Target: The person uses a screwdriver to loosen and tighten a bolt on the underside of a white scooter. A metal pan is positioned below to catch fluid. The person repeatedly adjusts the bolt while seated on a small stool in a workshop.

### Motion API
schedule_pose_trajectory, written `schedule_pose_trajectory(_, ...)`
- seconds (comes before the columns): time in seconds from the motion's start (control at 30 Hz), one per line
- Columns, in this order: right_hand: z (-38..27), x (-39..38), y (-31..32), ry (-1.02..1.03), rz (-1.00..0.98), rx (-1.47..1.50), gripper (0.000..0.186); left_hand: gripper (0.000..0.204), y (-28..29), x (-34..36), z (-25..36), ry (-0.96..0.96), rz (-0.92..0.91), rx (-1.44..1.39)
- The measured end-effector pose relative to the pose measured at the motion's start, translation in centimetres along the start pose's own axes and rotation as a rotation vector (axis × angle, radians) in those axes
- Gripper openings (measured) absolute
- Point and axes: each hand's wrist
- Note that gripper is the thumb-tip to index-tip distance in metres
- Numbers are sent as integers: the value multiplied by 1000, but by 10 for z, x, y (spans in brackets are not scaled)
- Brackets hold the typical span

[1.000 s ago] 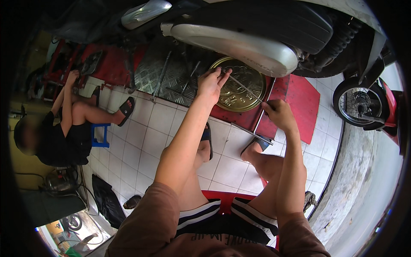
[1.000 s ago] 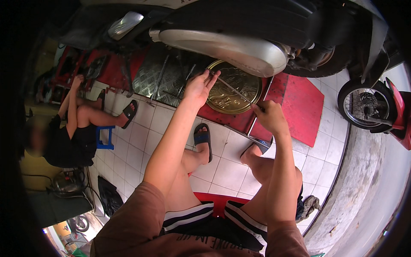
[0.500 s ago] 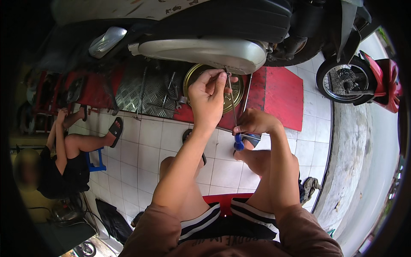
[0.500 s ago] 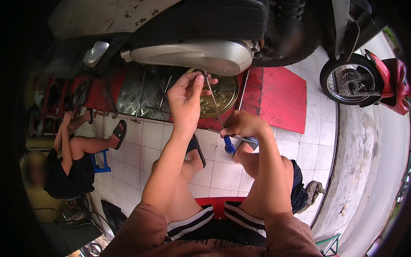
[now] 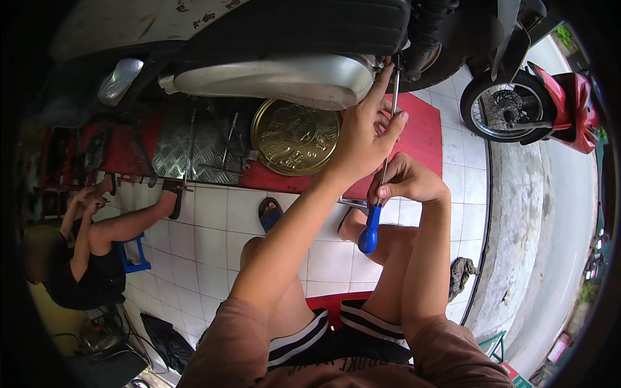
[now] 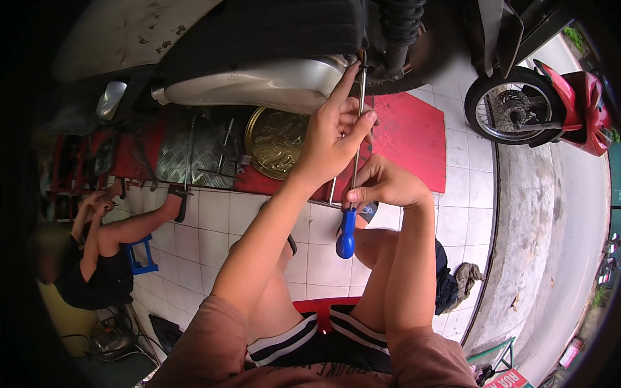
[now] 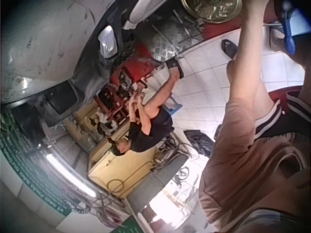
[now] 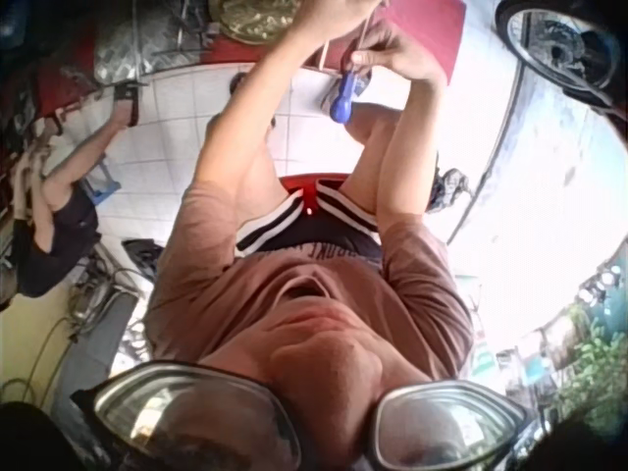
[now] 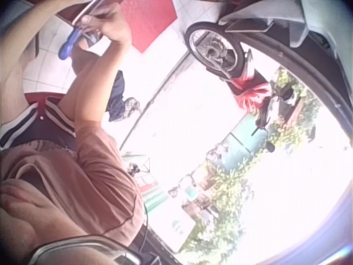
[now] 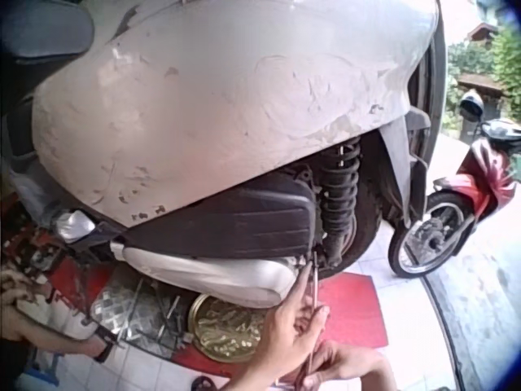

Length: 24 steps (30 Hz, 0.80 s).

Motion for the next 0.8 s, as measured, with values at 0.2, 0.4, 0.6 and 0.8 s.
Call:
schedule_pose_trajectory(0.2,3,-3,5,56,61,-6,29,70,2,10,-7,47,17,-14)
schedule_pose_trajectory(0.4,2,-1,5,112,101,-20,29,69,2,10,-5,63,6,-14)
schedule_pose_trajectory(0.6,-1,2,-3,263,71,145,39,58,4,-3,-4,226,-18,-141)
schedule_pose_trajectory(0.8,-20,14,-20,508,-107,522,47,59,29,-62,5,587,-126,119)
Point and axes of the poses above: each hand's wrist, its own x-axis towards the middle knuckle, its own y-axis out of the back of the hand, z = x × y, and after that the axes turned 15 degrees about -x, right-handed
